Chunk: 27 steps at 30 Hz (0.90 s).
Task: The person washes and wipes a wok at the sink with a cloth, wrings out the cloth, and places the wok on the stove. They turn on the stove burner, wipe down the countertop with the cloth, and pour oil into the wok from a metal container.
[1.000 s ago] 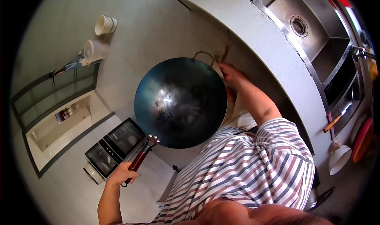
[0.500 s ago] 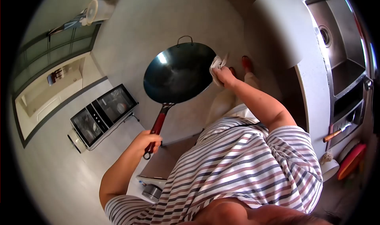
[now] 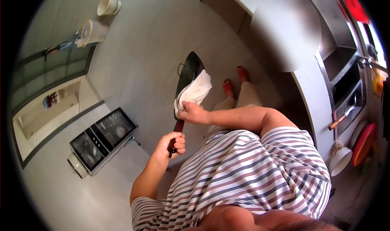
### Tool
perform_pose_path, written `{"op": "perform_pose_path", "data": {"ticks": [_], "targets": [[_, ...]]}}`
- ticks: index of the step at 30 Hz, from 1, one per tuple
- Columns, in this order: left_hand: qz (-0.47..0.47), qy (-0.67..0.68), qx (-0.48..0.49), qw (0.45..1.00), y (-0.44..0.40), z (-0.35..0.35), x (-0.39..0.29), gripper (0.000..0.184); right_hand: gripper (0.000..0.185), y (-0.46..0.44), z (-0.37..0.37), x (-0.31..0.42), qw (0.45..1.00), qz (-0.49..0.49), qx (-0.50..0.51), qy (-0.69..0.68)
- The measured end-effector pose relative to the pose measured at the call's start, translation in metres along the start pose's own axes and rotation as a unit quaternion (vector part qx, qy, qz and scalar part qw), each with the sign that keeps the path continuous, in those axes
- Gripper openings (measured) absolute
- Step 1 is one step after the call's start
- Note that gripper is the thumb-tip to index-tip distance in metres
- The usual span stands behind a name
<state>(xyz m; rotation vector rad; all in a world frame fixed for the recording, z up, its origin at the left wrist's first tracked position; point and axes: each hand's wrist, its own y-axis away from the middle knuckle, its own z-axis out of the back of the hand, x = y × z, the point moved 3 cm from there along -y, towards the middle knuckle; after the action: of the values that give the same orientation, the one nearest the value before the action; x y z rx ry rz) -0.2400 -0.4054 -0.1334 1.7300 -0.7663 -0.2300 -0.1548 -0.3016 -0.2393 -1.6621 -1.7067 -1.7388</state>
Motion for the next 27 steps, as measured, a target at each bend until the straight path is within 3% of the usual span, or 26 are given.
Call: {"op": "perform_pose_path", "data": {"ticks": [2, 4, 6, 8, 9, 10, 11, 12, 15, 20, 21, 22, 23, 25, 26, 27], "targets": [[-0.009, -0.019, 0.005, 1.000, -0.004, 0.003, 0.001, 0.013, 0.015, 0.004, -0.014, 0.002, 0.991, 0.123, 0.039, -0.036], [-0.004, -0.020, 0.036, 0.999, -0.012, 0.005, 0.003, 0.013, 0.018, 0.012, -0.018, 0.013, 0.974, 0.080, 0.122, -0.174], [-0.008, -0.049, 0.017, 0.999, -0.010, 0.003, 0.000, 0.012, 0.019, 0.010, -0.011, 0.015, 0.972, 0.031, 0.153, -0.176], [0.004, -0.045, 0.070, 0.997, -0.012, 0.003, -0.006, 0.017, 0.018, 0.018, 0.008, 0.029, 0.987, 0.051, 0.135, -0.074], [-0.010, -0.047, 0.042, 0.998, -0.015, 0.003, -0.010, 0.018, 0.017, 0.024, 0.017, 0.038, 0.986, 0.078, 0.111, -0.101], [-0.021, -0.058, 0.016, 0.998, -0.017, 0.003, -0.014, 0.015, 0.020, 0.025, 0.030, 0.045, 0.963, 0.108, 0.191, -0.159], [-0.067, -0.084, -0.036, 0.994, -0.005, -0.018, -0.012, 0.012, 0.022, 0.039, 0.053, 0.061, 0.961, 0.130, 0.183, -0.163], [-0.041, -0.047, -0.019, 0.998, -0.012, -0.013, -0.016, 0.011, 0.024, 0.062, 0.074, 0.082, 0.957, 0.151, 0.181, -0.168], [-0.027, -0.030, 0.027, 0.999, -0.027, -0.019, -0.029, 0.011, 0.027, 0.141, 0.145, 0.145, 0.958, 0.227, 0.108, -0.136], [-0.039, -0.027, 0.009, 0.999, -0.047, -0.049, -0.047, 0.017, 0.022, 0.210, 0.261, 0.204, 0.953, 0.294, -0.062, -0.028], [-0.069, -0.050, 0.024, 0.996, -0.052, -0.050, -0.054, 0.014, 0.016, 0.204, 0.291, 0.204, 0.933, 0.293, -0.152, 0.144], [-0.099, -0.073, 0.041, 0.992, -0.057, -0.051, -0.060, 0.012, 0.015, 0.201, 0.313, 0.211, 0.808, 0.352, -0.283, 0.378], [-0.235, -0.262, 0.030, 0.936, -0.052, -0.057, -0.059, 0.008, 0.017, 0.192, 0.329, 0.211, 0.800, 0.324, -0.307, 0.402], [-0.345, -0.380, 0.122, 0.850, -0.048, -0.073, -0.054, 0.016, 0.019, 0.162, 0.367, 0.205, 0.789, 0.296, -0.333, 0.423], [-0.403, -0.420, 0.160, 0.797, -0.045, -0.080, -0.050, 0.023, 0.020, 0.136, 0.392, 0.197, 0.736, 0.255, -0.370, 0.506], [-0.447, -0.481, 0.121, 0.744, -0.040, -0.097, -0.047, 0.024, 0.022, 0.114, 0.415, 0.188, 0.675, 0.210, -0.402, 0.582]]}}
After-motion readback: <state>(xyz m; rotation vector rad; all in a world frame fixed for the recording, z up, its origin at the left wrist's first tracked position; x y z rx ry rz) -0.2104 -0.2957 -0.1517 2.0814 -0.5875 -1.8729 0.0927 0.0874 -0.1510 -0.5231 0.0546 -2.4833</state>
